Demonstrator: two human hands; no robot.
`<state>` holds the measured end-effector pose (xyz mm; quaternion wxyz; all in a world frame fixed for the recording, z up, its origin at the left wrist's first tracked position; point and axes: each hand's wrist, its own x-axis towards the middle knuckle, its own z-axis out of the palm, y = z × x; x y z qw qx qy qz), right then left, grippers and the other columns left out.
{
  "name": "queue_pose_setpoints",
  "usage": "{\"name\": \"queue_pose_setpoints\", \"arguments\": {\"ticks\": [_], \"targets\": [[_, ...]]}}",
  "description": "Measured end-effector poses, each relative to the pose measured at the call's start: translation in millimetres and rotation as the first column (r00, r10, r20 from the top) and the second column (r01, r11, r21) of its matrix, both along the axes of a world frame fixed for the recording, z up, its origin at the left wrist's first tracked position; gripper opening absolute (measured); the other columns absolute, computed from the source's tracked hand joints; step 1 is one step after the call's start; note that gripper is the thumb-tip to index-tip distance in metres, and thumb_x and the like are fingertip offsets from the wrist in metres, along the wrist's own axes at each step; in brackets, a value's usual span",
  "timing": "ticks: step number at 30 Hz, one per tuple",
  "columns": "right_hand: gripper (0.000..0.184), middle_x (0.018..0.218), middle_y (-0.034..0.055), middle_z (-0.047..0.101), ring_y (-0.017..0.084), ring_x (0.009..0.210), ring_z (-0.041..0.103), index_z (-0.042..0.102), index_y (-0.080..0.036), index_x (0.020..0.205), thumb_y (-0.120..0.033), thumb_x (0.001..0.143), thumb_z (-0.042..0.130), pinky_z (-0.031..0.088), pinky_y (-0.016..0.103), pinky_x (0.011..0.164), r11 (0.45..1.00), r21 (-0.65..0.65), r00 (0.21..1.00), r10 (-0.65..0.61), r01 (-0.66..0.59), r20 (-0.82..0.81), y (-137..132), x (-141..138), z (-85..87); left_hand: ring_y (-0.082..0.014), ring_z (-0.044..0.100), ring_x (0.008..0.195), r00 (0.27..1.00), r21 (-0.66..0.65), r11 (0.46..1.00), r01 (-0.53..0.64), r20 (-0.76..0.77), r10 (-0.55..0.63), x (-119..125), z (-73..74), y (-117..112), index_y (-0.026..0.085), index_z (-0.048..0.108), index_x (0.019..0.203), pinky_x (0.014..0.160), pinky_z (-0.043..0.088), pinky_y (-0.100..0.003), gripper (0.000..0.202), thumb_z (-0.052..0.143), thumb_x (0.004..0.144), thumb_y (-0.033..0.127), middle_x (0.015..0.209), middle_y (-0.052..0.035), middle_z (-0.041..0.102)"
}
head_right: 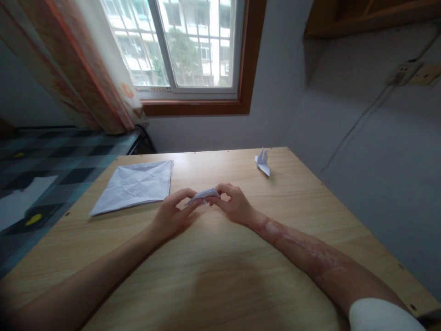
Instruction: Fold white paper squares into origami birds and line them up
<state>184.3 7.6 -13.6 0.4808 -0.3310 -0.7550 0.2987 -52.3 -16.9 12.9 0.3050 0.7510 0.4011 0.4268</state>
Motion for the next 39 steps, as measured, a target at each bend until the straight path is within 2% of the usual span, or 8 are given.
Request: {"name": "queue_pose_setpoints", "arguments": {"ticks": [9, 13, 18, 24, 28, 32, 36, 39], "targets": [[0.030, 0.080, 0.0005, 0.070, 0.018, 0.078, 0.062, 0.076, -0.020, 0.094, -0.049, 0.103, 0.073, 0.048, 0.031, 0.076, 0.996, -0.071, 0.999, 0.045, -0.044, 0.019, 0.7, 0.2, 3.5, -0.0172, 0.061, 0.075, 1.000, -0.107, 0.994, -0.016, 0.012, 0.018, -0.8, 0.2, -0.2, 0.018, 0.077, 0.082, 0.069, 0.045, -0.026, 0.036, 0.075, 0.099, 0.050, 0.077, -0.0006, 0.072], [0.033, 0.076, -0.0009, 0.067, 0.017, 0.074, 0.058, 0.071, -0.021, 0.084, -0.048, 0.101, 0.076, 0.046, 0.030, 0.073, 0.992, -0.120, 0.999, 0.047, -0.047, -0.002, 3.2, -1.2, 1.3, -0.0153, 0.058, 0.063, 0.991, -0.208, 0.976, -0.066, 0.099, 0.088, -1.7, -0.4, 4.3, 0.018, 0.078, 0.078, 0.060, 0.043, -0.026, 0.038, 0.083, 0.091, 0.053, 0.066, 0.0000, 0.069], [0.033, 0.076, -0.0012, 0.064, 0.017, 0.076, 0.057, 0.067, -0.020, 0.080, -0.046, 0.098, 0.076, 0.045, 0.030, 0.074, 0.980, -0.198, 0.997, 0.014, -0.028, -0.070, 3.9, -0.6, 5.2, -0.0159, 0.062, 0.065, 0.961, -0.223, 0.969, -0.102, 0.228, 0.154, -6.5, -1.2, 12.1, 0.017, 0.081, 0.079, 0.063, 0.048, -0.027, 0.036, 0.085, 0.089, 0.052, 0.068, -0.0023, 0.072], [0.046, 0.070, -0.0033, 0.046, 0.015, 0.070, 0.044, 0.054, -0.021, 0.068, -0.048, 0.101, 0.070, 0.034, 0.028, 0.063, 0.979, -0.166, 0.992, 0.124, -0.117, 0.037, 2.0, -0.4, 8.1, -0.0161, 0.064, 0.066, 0.942, -0.235, 0.966, -0.104, 0.289, 0.172, -6.7, -4.5, 16.0, 0.017, 0.080, 0.083, 0.068, 0.053, -0.028, 0.039, 0.086, 0.089, 0.055, 0.069, -0.0023, 0.072], [0.042, 0.070, -0.0016, 0.061, 0.015, 0.070, 0.052, 0.069, -0.019, 0.074, -0.049, 0.103, 0.070, 0.039, 0.029, 0.067, 0.984, -0.168, 0.997, 0.065, -0.058, 0.038, 3.2, -1.5, 2.7, -0.0220, 0.075, 0.087, 0.937, -0.283, 0.958, 0.057, 0.347, 0.047, -1.7, -5.8, 15.9, 0.017, 0.078, 0.109, 0.082, 0.060, -0.032, 0.051, 0.095, 0.079, 0.055, 0.099, -0.0071, 0.082], [0.036, 0.082, 0.0030, 0.077, 0.017, 0.075, 0.064, 0.079, -0.018, 0.087, -0.051, 0.099, 0.077, 0.048, 0.029, 0.071, 0.956, -0.241, 0.986, 0.166, -0.167, -0.021, 1.8, -3.3, 1.4, -0.0267, 0.075, 0.104, 0.971, -0.292, 0.949, 0.120, 0.232, -0.051, -0.5, -5.5, 14.7, 0.017, 0.078, 0.103, 0.095, 0.059, -0.037, 0.040, 0.082, 0.094, 0.056, 0.105, -0.0090, 0.081], [0.037, 0.083, 0.0043, 0.076, 0.018, 0.079, 0.067, 0.078, -0.018, 0.086, -0.051, 0.103, 0.073, 0.051, 0.029, 0.073, 0.951, -0.202, 0.969, 0.244, -0.233, 0.029, -2.1, -2.7, 7.9, -0.0241, 0.071, 0.098, 0.968, -0.248, 0.963, 0.105, 0.249, -0.041, -2.9, -7.6, 16.4, 0.018, 0.074, 0.102, 0.092, 0.056, -0.034, 0.043, 0.071, 0.101, 0.061, 0.100, -0.0057, 0.077], [0.029, 0.091, 0.0041, 0.075, 0.019, 0.085, 0.067, 0.074, -0.020, 0.098, -0.047, 0.107, 0.069, 0.054, 0.032, 0.080, 0.980, -0.119, 0.987, 0.157, -0.161, -0.046, -1.8, -0.9, 9.2, -0.0200, 0.062, 0.084, 0.977, -0.268, 0.958, 0.104, 0.209, -0.048, -3.6, -7.5, 14.1, 0.019, 0.069, 0.099, 0.080, 0.052, -0.031, 0.047, 0.063, 0.104, 0.065, 0.088, -0.0016, 0.068]]}}
